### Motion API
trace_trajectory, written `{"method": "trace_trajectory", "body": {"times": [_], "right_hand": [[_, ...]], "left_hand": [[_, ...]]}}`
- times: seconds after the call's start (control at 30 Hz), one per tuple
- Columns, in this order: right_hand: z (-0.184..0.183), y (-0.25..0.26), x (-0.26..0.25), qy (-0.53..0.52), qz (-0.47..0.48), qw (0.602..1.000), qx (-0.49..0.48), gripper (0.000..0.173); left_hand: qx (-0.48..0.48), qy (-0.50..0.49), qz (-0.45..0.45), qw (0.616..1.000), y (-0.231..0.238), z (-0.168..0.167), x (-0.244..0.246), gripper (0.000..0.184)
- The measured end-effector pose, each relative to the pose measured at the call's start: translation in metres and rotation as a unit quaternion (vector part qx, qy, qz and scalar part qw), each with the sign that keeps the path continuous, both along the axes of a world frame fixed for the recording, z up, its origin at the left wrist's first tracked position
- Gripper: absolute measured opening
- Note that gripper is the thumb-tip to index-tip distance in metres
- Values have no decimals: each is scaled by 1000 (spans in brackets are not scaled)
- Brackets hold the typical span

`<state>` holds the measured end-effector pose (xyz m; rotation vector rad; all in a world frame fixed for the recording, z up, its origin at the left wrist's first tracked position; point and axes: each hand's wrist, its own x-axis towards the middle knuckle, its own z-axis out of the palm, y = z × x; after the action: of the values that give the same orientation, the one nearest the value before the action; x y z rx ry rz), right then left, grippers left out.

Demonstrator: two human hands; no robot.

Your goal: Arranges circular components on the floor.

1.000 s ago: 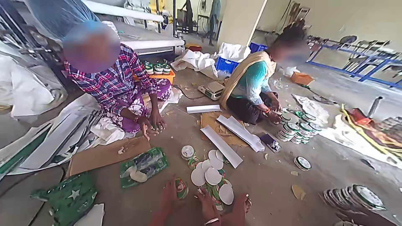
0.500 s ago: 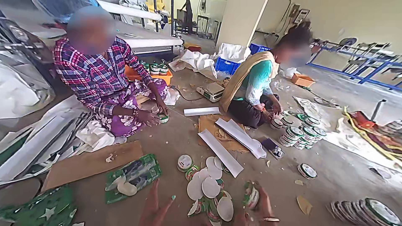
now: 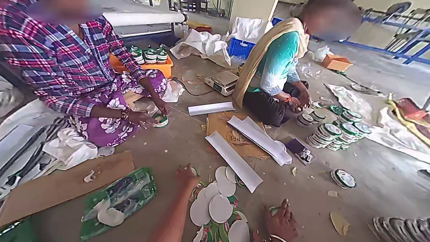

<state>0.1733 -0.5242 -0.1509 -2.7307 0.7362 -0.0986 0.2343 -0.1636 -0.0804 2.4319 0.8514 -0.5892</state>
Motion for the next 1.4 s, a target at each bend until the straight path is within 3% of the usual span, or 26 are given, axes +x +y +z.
{"method": "trace_trajectory", "body": {"times": [0.07,0.13,0.2,0.27,0.33,0.43,0.5,0.57,0.7,0.8,0.93,1.1,1.17,1.23,1.3,1.4], "right_hand": [[-2,0,-2,-11,1,1000,-2,99],[-2,1,-2,-13,0,1000,-1,99],[2,2,-2,-14,0,1000,5,99],[4,2,-2,-10,3,1000,16,98],[3,1,-2,-9,6,1000,21,98],[-1,-1,-1,-13,12,1000,23,97],[0,-2,-2,-8,15,999,28,96],[3,-3,-4,-15,13,999,42,97],[20,1,-13,-66,2,997,34,99],[48,24,-20,-131,54,988,56,94],[81,85,-54,-116,244,955,122,86],[73,197,-108,-59,443,891,82,77],[71,247,-116,-35,499,864,49,72],[59,299,-124,-61,546,835,38,62],[51,348,-134,-54,587,806,48,60],[47,409,-150,48,596,800,55,64]], "left_hand": [[-8,-9,24,1000,5,-2,0,92],[-94,-107,73,987,18,-1,-11,82],[-270,-272,132,914,37,-8,-38,74],[-355,-339,161,857,60,-9,-81,81],[-340,-362,186,848,84,-9,-126,89],[-367,-303,249,843,93,7,-171,70],[-380,-276,256,845,89,7,-174,64],[-329,-281,223,874,84,-1,-159,70],[-97,-202,6,975,83,-8,-115,91],[-26,-118,-89,989,83,-18,-85,104],[-3,-102,-99,990,68,-18,-91,99],[-41,-87,-143,985,67,-10,-149,104],[-116,-172,-63,976,93,13,-171,110],[-183,-305,113,928,129,48,-197,97],[-266,-399,296,826,157,75,-229,70],[-327,-412,505,684,181,79,-269,57]]}}
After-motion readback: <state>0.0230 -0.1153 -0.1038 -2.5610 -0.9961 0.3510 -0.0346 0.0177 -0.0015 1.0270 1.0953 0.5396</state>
